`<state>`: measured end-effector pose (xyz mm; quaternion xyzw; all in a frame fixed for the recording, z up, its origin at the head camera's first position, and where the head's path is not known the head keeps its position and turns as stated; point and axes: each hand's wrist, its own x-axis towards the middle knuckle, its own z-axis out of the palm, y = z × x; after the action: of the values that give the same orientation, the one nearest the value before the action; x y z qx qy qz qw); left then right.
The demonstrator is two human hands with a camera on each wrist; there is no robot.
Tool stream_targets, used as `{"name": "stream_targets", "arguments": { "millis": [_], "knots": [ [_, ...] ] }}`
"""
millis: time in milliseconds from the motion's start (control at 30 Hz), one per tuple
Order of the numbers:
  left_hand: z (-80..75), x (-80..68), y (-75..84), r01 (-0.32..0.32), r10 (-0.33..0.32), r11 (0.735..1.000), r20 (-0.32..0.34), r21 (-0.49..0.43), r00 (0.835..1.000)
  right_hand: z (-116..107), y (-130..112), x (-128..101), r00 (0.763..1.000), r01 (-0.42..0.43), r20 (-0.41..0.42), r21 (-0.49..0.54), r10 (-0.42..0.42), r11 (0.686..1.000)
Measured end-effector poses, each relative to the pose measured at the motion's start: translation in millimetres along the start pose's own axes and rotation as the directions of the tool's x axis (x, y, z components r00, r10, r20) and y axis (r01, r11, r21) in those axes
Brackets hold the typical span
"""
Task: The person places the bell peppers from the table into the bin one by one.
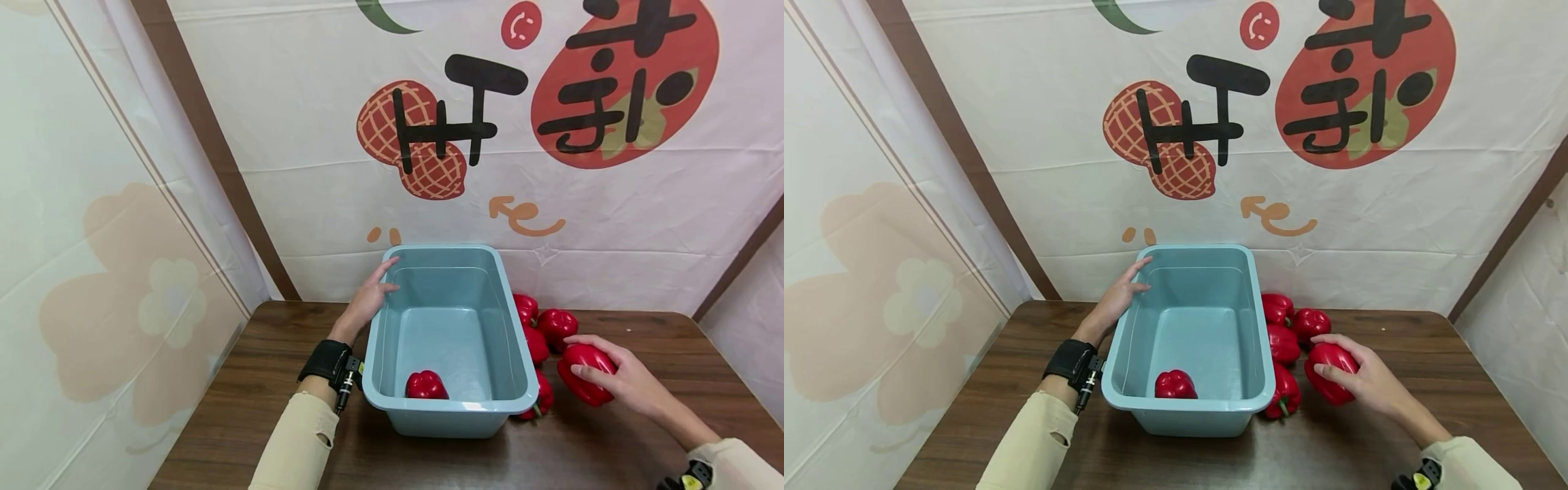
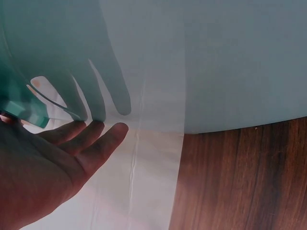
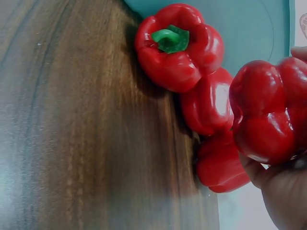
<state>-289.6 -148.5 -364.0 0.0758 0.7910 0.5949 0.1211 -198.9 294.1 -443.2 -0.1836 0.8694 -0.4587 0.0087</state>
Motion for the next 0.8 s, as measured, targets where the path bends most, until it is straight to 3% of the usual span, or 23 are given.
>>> {"name": "stream_targets", "arguments": {
  "millis": [333,800],
  "knots": [
    [-2.4,22.2,-28.8,-0.017,0.017,1.000,-0.006,-0.013,1.000,-5,-9,8,1.000,-0.014,-0.019,-0.024,0.013,1.000],
    [0.0,22.7,-32.0,-0.038,0.037,0.999,-0.037,-0.026,0.999,-13,-21,17,0.998,0.045,-0.046,-0.020,-0.046,0.999]
  ]
}}
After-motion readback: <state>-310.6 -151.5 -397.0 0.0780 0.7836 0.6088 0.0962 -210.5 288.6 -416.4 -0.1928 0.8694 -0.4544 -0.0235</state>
